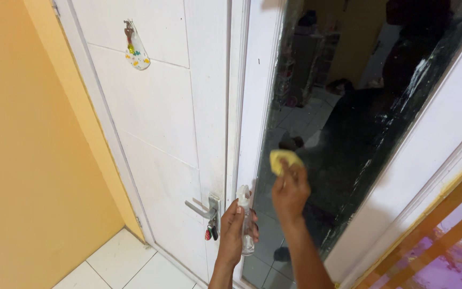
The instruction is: The person sprays a cleaning solution onto a vertical mirror and wipes it with a yellow cloth. They repeatedly spray and wipe different sections of the mirror surface throughout the clip.
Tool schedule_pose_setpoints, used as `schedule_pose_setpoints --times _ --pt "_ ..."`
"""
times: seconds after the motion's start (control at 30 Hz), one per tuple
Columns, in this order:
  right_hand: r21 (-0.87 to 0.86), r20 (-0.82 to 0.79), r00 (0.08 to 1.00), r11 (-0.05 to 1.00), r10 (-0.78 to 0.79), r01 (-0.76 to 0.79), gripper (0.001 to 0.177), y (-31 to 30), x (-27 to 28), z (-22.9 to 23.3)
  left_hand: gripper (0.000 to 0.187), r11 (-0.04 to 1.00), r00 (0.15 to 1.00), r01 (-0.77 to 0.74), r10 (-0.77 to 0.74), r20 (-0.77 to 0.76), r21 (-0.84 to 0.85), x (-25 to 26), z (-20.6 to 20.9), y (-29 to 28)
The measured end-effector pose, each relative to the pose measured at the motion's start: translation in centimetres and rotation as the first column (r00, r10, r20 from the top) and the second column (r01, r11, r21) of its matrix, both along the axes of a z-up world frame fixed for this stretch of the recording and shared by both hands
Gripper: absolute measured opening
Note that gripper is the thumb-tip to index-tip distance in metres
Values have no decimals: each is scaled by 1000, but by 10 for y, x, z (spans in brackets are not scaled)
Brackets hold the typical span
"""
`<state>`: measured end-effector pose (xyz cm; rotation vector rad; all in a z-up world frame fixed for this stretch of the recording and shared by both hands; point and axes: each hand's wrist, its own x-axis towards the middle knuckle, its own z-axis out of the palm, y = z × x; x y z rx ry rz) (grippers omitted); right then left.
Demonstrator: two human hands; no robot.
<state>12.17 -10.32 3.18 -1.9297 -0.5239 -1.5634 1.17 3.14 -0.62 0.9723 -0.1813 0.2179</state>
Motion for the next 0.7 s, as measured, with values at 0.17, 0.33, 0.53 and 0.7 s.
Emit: schedule_pose_setpoints --times 0.17,0.33,0.53,0.7 --pt "24 -265 964 1000 19 -13 37 7 -23 -129 48 999 1000 13 -13 -16 36 -1 -13 4" --pt "86 -454 887 995 89 -56 39 4 -24 -133 46 999 1000 17 -16 -14 49 2 -20 9" --pt "81 -2 1000 997 1 -1 34 8 0 1 45 999 999 40 -40 -2 -19 4 -27 5" --pt "42 -34 999 999 -10 11 34 8 3 -2 46 998 999 48 -47 11 -48 2 -27 -3"
